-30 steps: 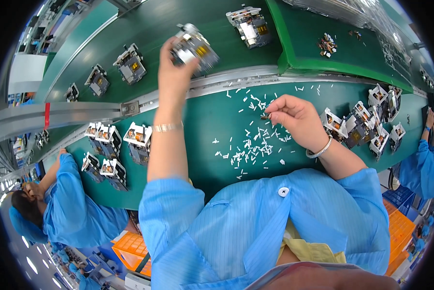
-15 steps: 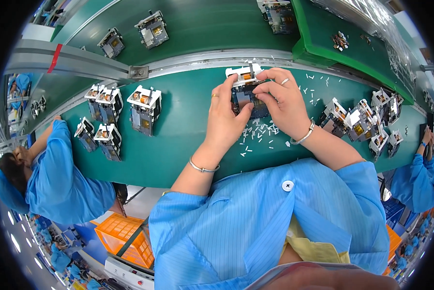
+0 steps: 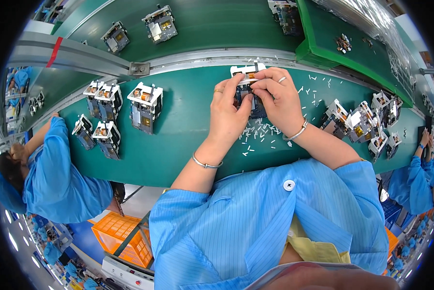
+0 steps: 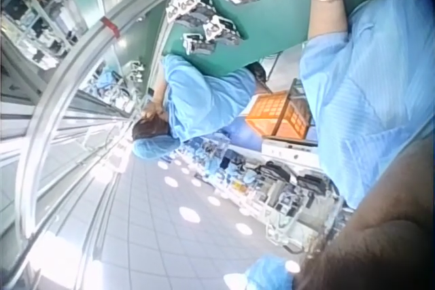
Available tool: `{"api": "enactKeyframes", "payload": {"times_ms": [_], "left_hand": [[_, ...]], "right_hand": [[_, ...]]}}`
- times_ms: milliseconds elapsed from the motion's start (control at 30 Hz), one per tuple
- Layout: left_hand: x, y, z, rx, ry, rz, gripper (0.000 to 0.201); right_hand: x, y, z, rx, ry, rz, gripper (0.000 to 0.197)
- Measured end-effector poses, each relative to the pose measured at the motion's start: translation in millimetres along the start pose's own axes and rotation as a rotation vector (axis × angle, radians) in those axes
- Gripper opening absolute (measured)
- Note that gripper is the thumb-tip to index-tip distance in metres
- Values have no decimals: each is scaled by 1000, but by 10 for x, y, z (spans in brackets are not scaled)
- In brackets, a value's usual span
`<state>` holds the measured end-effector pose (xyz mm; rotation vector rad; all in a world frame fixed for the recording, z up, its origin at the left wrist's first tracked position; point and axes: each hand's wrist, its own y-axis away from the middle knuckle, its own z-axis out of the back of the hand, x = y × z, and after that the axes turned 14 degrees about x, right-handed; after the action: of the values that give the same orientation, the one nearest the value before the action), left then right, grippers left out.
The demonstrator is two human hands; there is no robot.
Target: The person picks up a small component from a tray, fits it into an electronic device, and presses it into place by hand. After repeating this process, the person moves a stack of plastic trays to access more components.
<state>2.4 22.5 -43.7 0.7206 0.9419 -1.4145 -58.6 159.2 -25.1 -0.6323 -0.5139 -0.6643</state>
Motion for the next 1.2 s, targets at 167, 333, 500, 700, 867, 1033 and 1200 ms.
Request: {"api": "enactKeyframes", "payload": {"times_ms": [167,333,500,700,867,1033,1200], "left_hand": [[-13,-7,-7,-17,83,25,43],[-12,-51,-3,5,181,93,39],[0,-90,15,27,215,149,35],[32,-134,35,66,293,170,31],[12,-161,7,32,250,172,32],[46,-165,75,125,469,258,33],[-64,-670,234,60,571,175,39]], "right_hand": [[-3,30,-19,-10,4,-9,12],[-32,54,-29,-23,-18,18,14],[8,64,18,54,-168,-50,25],[-107,50,-109,72,-207,-250,39],[-47,-24,-69,110,-185,-321,32],[-181,64,22,113,-166,-181,37],[-441,193,854,-211,-18,-152,34]]}}
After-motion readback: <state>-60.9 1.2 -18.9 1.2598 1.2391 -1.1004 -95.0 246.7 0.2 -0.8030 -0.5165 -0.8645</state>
